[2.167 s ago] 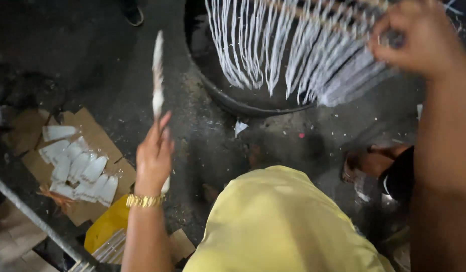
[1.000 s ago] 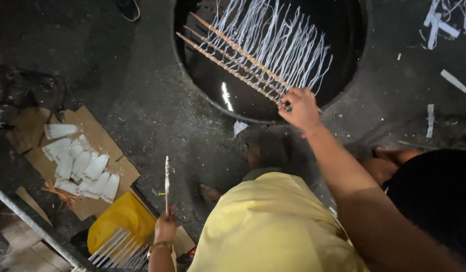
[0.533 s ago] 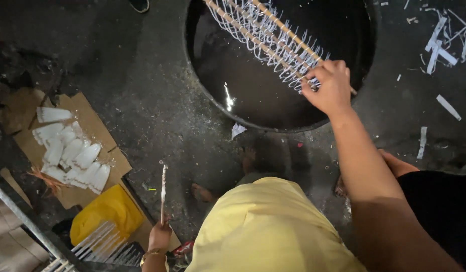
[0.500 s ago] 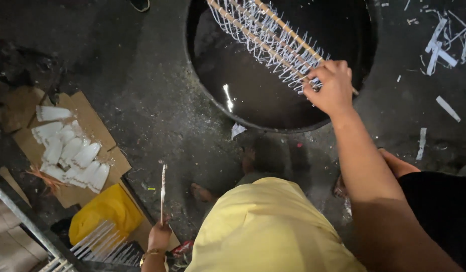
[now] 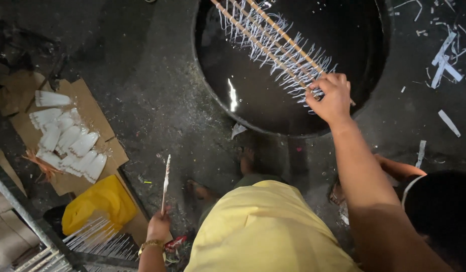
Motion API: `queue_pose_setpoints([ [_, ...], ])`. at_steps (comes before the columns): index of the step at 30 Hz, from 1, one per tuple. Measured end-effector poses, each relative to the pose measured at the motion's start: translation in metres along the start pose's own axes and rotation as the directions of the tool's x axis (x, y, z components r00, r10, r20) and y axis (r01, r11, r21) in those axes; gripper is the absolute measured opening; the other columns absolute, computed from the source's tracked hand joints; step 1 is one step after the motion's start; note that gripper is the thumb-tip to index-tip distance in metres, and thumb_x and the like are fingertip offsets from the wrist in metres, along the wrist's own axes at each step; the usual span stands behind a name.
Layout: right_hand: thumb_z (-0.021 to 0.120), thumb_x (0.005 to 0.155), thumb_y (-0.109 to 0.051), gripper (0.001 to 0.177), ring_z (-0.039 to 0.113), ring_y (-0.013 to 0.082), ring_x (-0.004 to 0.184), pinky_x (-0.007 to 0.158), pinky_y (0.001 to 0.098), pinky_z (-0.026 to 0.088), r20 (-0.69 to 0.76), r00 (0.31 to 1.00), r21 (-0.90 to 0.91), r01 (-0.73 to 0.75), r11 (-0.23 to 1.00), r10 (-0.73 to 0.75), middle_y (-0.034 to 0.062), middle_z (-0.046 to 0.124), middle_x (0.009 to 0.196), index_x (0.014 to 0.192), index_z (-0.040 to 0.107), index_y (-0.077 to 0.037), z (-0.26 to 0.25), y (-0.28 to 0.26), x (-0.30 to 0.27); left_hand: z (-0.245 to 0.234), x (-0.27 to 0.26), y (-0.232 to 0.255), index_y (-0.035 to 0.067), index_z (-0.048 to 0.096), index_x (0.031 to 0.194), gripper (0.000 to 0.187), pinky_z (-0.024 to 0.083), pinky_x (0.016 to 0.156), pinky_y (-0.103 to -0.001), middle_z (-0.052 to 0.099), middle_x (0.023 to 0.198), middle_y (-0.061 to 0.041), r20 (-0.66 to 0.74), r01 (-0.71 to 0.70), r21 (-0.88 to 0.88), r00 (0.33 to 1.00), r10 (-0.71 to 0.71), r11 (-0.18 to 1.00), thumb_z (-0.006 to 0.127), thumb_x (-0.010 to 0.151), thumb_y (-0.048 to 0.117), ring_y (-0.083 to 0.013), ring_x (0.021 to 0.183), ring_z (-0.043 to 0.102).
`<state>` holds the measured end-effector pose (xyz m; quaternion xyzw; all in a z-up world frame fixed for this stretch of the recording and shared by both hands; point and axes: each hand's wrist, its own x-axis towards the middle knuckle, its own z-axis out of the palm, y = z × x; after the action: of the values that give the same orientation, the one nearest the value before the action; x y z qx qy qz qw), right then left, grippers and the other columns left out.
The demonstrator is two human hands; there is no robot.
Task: Dipping multiple candle wicks attached to wooden frames into a vat of melted wax and then hanging them on a rack to cool.
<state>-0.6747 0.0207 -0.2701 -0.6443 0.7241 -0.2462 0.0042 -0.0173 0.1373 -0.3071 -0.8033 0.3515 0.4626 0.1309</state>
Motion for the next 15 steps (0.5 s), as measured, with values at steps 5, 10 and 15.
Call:
queue_pose_setpoints([
  [5, 0.085, 0.087, -0.021, 0.014, 0.055, 0.0332, 0.107, 0.082, 0.0475, 0.044, 0.008, 1.0, 0.015, -0.007, 1.0, 0.006, 0.0037, 0.069, 0.109, 0.098, 0.078, -0.014, 0.013, 0.007, -0.005, 0.002, -0.007, 0.0, 0.019, 0.072, 0.135, 0.043, 0.039, 0.056, -0.04, 0.076, 0.093, -0.015, 0.015, 0.025, 0.035, 1.0, -0.025, 0.999, 0.045, 0.101, 0.021, -0.0224, 0.058, 0.052],
  [10, 0.085, 0.086, -0.022, 0.017, 0.055, 0.0355, 0.109, 0.084, 0.0486, 0.043, 0.027, 0.999, 0.039, -0.042, 0.998, 0.04, 0.0029, 0.069, 0.112, 0.098, 0.077, -0.014, 0.03, 0.023, -0.011, 0.003, -0.01, -0.006, 0.018, 0.079, 0.128, 0.041, 0.029, 0.045, -0.035, 0.066, 0.074, -0.007, 0.027, 0.01, -0.038, 1.0, -0.009, 0.999, 0.046, 0.102, 0.02, -0.0154, 0.048, 0.037],
  [15, 0.082, 0.086, -0.022, 0.015, 0.055, 0.0352, 0.109, 0.084, 0.0492, 0.044, 0.063, 0.995, 0.041, -0.08, 0.996, 0.077, 0.0039, 0.069, 0.111, 0.097, 0.077, -0.014, 0.033, 0.025, -0.011, 0.007, -0.006, -0.011, 0.011, 0.072, 0.12, 0.044, 0.042, 0.062, -0.043, 0.072, 0.089, -0.015, -0.007, 0.012, 0.048, 1.0, -0.012, 0.999, 0.044, 0.104, 0.04, -0.0272, 0.069, 0.057],
])
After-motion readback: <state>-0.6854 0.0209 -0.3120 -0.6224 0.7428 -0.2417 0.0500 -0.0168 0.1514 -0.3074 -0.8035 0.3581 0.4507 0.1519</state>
